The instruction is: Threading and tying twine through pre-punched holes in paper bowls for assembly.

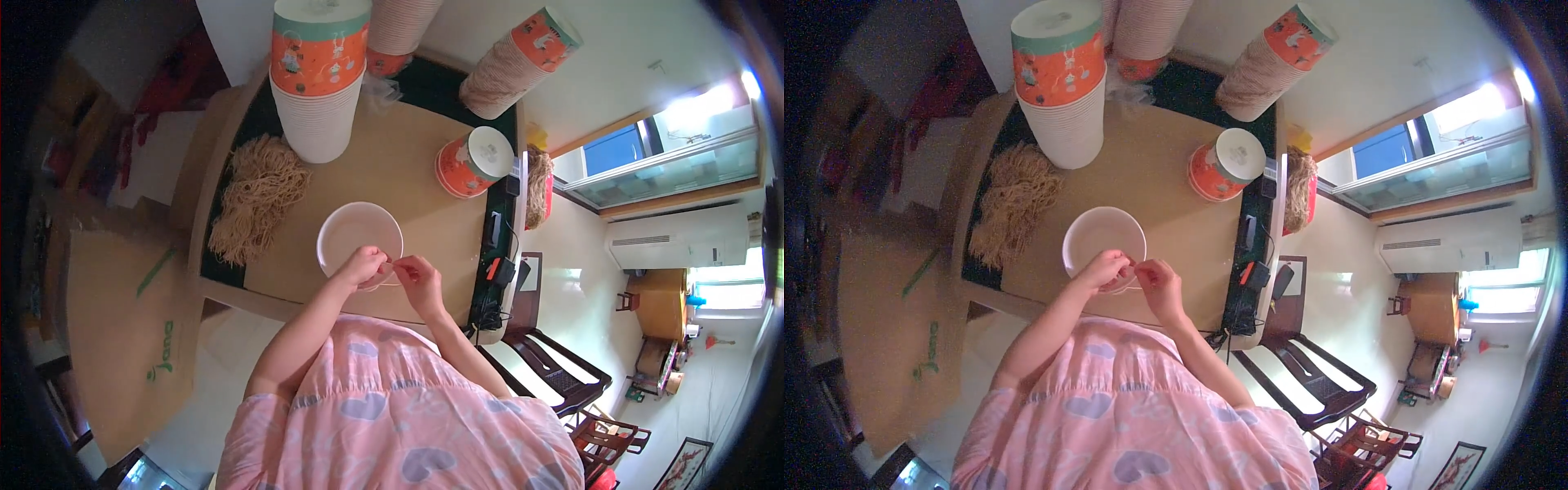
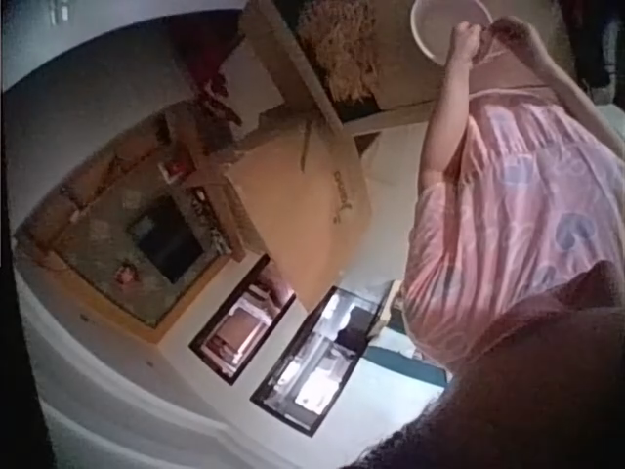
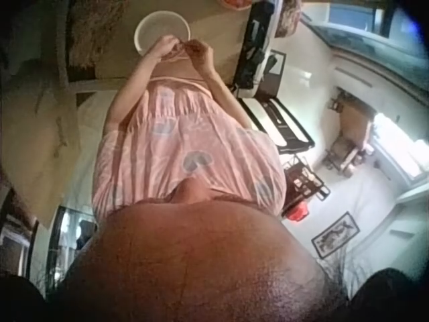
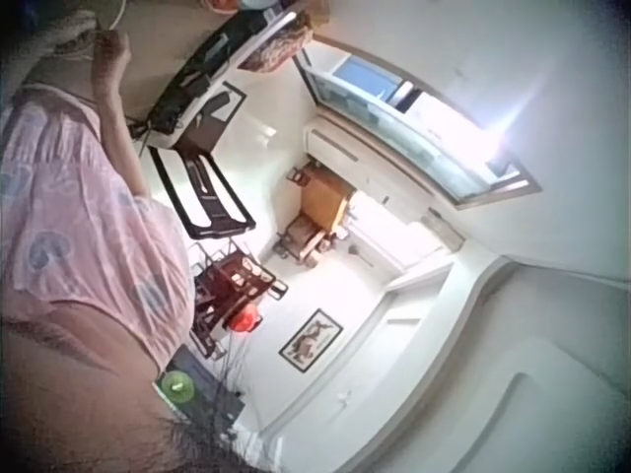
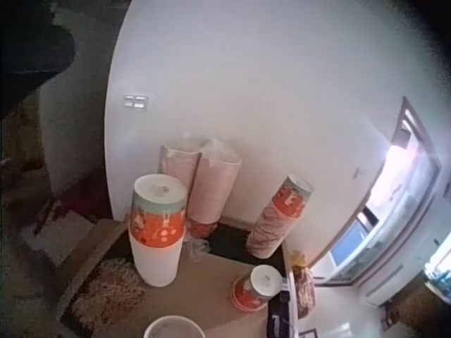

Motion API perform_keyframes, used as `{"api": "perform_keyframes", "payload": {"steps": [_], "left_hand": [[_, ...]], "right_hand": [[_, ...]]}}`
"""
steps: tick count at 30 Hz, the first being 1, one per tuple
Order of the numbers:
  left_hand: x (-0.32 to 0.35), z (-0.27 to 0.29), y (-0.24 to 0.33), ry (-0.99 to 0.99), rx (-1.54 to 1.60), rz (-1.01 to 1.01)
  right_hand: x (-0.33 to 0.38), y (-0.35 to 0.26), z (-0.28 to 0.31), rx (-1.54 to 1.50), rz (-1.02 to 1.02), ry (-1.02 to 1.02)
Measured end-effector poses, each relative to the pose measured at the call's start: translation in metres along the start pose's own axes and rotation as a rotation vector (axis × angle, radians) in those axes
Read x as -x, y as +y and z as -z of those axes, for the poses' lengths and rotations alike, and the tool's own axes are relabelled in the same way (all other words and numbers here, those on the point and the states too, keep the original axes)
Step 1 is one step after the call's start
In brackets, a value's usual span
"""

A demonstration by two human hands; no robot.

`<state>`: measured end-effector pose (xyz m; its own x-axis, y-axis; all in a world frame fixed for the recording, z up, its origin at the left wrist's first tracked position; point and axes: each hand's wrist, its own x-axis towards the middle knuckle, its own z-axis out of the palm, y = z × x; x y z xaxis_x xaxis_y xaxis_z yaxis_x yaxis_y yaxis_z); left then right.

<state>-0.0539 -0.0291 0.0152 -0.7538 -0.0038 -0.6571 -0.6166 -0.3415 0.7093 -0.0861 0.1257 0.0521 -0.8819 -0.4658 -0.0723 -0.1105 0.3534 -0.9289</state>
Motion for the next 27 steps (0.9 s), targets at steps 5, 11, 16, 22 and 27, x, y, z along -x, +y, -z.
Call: {"api": "perform_keyframes", "payload": {"steps": [5, 11, 16, 22, 27], "left_hand": [[0.0, 0.002, 0.0, -0.063, -0.06, 0.047], [-0.003, 0.01, 0.0, -0.138, 0.011, 0.194], [-0.008, 0.011, -0.004, -0.162, 0.054, 0.207], [-0.001, 0.014, -0.004, -0.123, 0.15, 0.208], [-0.001, 0.021, -0.009, -0.206, 0.412, 0.227]], "right_hand": [[0.001, -0.003, -0.002, -0.116, -0.086, -0.039], [0.002, 0.007, -0.016, 0.112, 0.115, -0.043], [0.005, 0.013, -0.018, 0.144, 0.162, -0.007], [0.005, 0.011, -0.016, 0.022, 0.058, 0.017], [0.001, 0.017, -0.015, -0.023, 0.043, 0.029]]}}
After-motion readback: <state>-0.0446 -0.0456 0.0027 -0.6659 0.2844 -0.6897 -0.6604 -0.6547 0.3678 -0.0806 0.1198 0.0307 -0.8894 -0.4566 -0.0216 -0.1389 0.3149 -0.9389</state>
